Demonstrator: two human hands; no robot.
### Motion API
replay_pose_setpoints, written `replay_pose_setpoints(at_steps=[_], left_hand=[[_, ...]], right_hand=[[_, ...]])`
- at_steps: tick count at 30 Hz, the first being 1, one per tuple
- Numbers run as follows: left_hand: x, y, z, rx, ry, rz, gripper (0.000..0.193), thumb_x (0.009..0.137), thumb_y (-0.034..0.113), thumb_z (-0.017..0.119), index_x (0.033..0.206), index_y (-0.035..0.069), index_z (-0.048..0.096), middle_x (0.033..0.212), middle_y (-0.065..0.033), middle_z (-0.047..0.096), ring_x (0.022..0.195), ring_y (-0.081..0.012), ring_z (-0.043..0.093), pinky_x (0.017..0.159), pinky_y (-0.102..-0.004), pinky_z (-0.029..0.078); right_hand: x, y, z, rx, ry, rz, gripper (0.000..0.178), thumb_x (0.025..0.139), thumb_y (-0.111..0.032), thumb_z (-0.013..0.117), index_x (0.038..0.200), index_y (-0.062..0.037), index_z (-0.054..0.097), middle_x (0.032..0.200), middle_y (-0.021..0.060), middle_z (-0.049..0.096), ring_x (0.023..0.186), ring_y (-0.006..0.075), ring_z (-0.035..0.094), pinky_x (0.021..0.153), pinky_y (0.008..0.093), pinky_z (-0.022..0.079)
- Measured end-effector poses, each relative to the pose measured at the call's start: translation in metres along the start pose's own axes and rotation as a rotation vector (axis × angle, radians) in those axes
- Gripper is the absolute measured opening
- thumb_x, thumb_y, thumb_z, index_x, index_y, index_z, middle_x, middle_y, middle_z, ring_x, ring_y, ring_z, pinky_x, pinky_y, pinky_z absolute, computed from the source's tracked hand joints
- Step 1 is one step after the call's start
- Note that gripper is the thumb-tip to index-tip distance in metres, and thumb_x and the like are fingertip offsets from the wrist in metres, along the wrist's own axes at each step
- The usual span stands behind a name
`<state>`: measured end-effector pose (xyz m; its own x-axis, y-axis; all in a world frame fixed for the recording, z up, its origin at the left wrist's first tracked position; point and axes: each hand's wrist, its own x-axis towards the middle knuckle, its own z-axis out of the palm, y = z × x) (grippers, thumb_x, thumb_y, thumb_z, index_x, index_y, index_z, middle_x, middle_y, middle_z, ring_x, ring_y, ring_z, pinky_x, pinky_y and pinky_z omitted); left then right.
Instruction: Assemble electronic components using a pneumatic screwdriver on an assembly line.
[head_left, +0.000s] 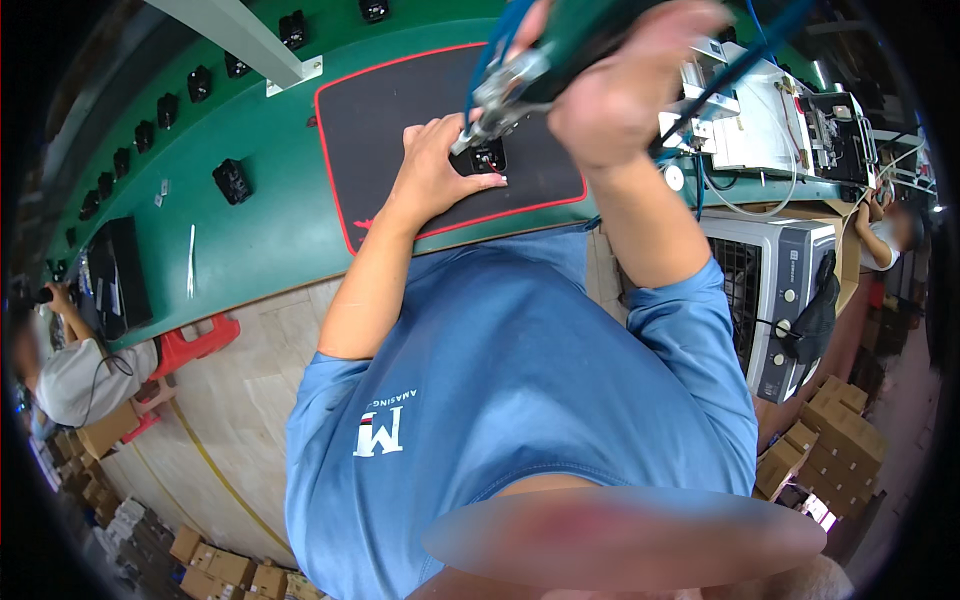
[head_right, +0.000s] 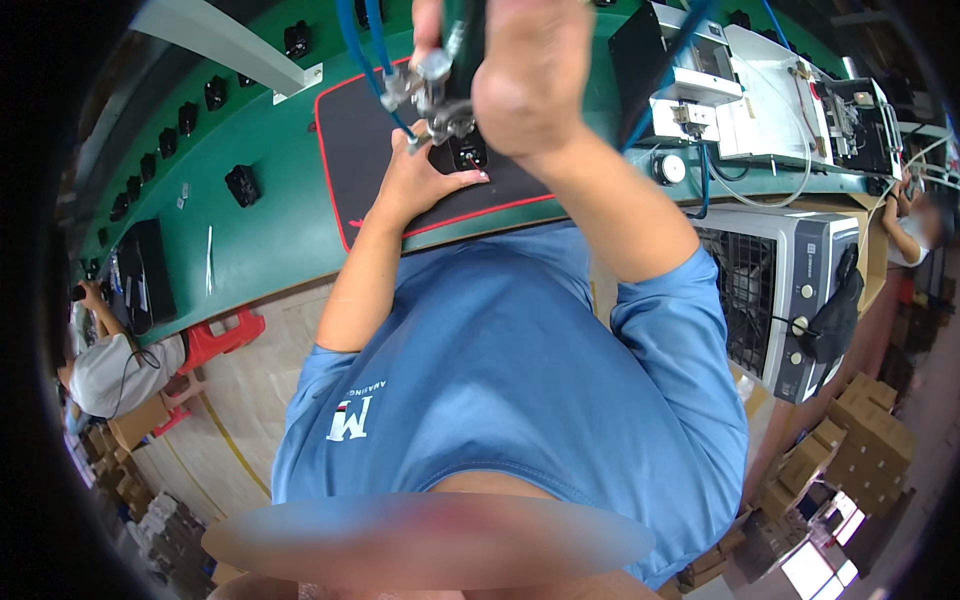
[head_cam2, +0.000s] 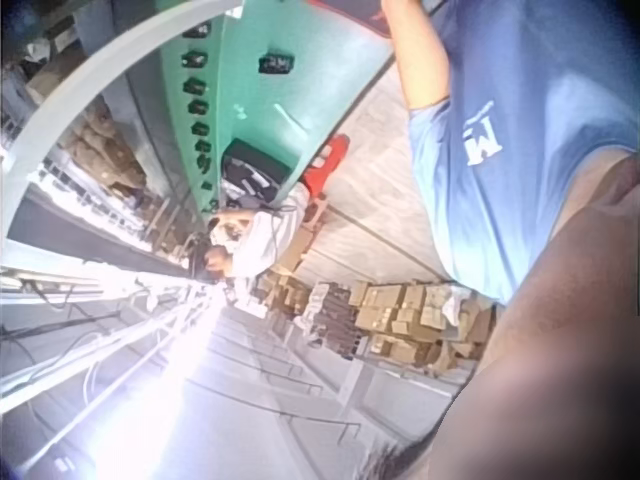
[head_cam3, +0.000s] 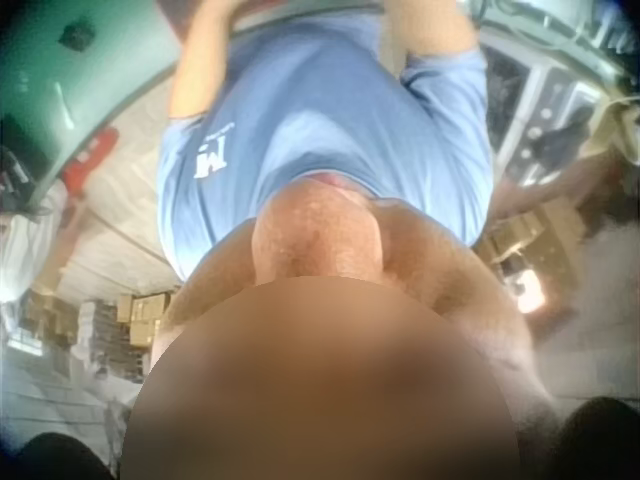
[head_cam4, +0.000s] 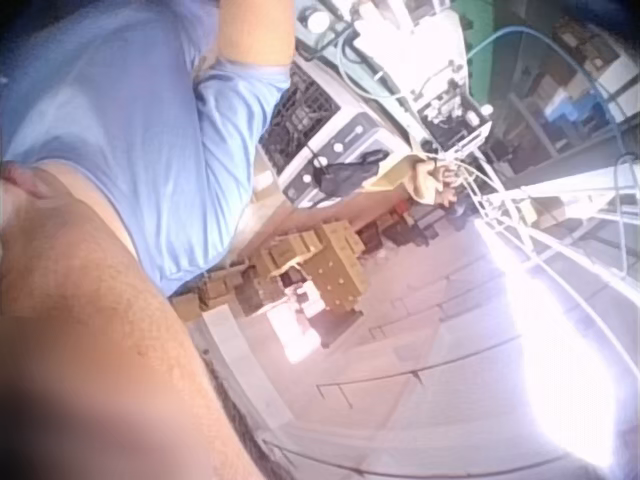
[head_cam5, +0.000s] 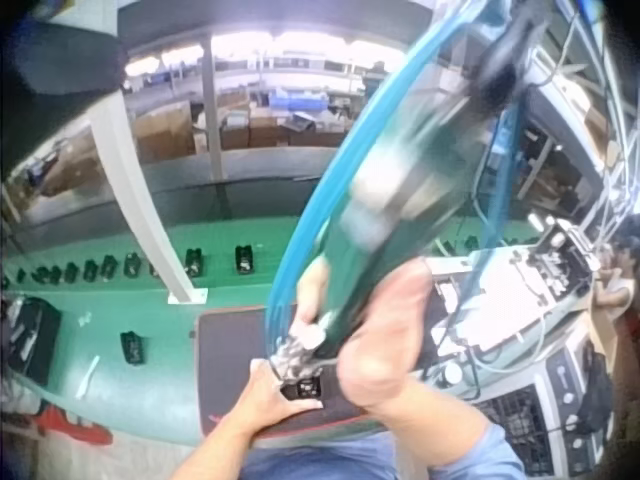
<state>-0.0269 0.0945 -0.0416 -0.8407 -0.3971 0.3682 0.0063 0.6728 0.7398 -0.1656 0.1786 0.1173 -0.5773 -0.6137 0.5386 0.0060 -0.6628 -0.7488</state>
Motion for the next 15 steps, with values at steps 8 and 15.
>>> replay_pose_setpoints(at_steps=[8, 15], left_hand=[[0.005, 0.006, -0.011, 0.056, -0.103, -0.056, 0.094, 0.063, 0.030, 0.095, 0.145, 0.015, 0.054, 0.133, -0.0081, 0.063, 0.126, -0.0281, 0.058, 0.103, -0.0429, 0.034], [0.092, -0.020, -0.034, 0.328, -0.098, 0.016, 0.090, 0.072, 0.028, 0.088, 0.150, 0.009, 0.048, 0.136, -0.0134, 0.057, 0.129, -0.0302, 0.056, 0.105, -0.0475, 0.036]], right_hand=[[0.018, -0.063, -0.007, -0.438, 0.031, -0.088, 0.079, 0.102, -0.075, 0.025, 0.108, -0.0020, 0.054, 0.078, 0.0103, 0.062, 0.062, 0.0151, 0.060, 0.057, 0.0290, 0.051], [-0.048, -0.009, -0.035, -0.254, -0.064, 0.006, 0.063, 0.101, -0.057, 0.057, 0.124, 0.0022, 0.055, 0.087, 0.0054, 0.062, 0.075, 0.0112, 0.058, 0.067, 0.0268, 0.047]])
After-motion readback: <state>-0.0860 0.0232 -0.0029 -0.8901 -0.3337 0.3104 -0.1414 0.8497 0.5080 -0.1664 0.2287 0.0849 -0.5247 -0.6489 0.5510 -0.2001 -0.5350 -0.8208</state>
